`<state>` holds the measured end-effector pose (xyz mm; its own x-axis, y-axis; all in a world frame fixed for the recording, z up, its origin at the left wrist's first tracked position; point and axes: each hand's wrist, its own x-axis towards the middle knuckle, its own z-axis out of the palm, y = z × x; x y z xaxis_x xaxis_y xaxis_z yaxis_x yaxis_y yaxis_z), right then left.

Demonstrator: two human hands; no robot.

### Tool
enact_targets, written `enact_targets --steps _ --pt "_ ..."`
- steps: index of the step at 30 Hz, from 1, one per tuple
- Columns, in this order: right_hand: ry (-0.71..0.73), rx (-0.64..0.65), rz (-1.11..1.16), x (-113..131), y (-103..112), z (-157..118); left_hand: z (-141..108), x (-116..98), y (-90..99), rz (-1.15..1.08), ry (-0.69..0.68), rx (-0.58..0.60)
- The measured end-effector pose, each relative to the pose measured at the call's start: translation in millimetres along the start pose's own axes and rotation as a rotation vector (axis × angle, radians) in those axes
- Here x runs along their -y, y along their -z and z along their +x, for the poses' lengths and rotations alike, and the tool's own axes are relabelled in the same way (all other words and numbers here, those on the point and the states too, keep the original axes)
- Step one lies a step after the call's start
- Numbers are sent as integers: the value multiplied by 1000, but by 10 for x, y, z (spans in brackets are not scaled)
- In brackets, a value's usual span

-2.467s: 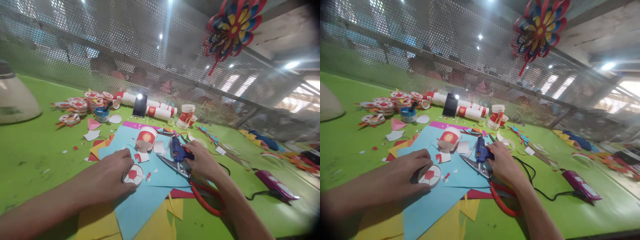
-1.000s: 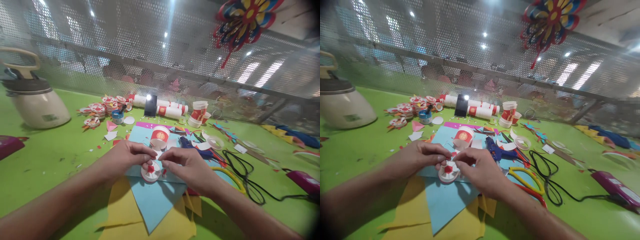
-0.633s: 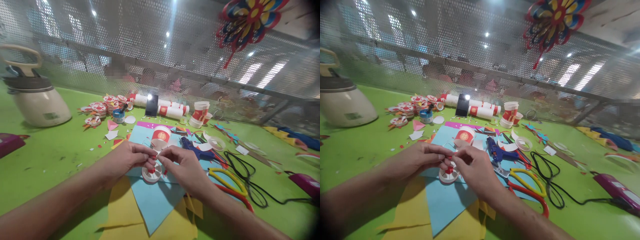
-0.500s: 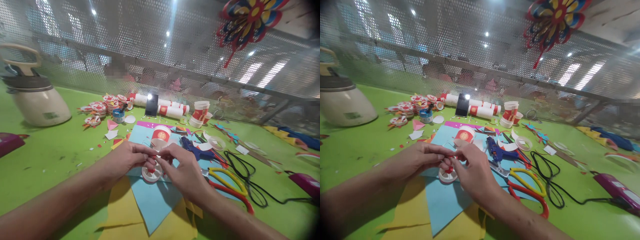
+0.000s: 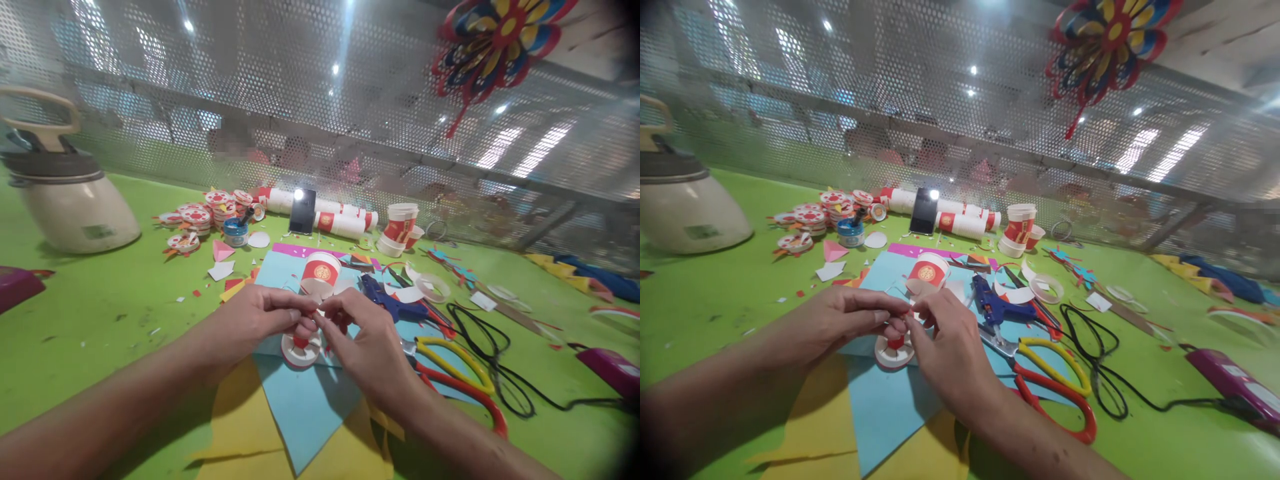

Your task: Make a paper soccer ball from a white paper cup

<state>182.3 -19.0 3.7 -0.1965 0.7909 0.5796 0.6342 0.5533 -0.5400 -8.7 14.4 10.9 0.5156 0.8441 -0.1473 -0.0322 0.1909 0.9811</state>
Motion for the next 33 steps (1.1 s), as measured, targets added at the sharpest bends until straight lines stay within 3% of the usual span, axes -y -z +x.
enact_targets --steps 13,23,33 --pt "73 -44 87 0 -2 -23 9 23 -18 -212 23 6" --pt "144 -21 110 13 23 -28 31 34 -27 -26 -36 -43" --pt "52 87 117 41 51 -23 41 48 -80 28 -27 -129"
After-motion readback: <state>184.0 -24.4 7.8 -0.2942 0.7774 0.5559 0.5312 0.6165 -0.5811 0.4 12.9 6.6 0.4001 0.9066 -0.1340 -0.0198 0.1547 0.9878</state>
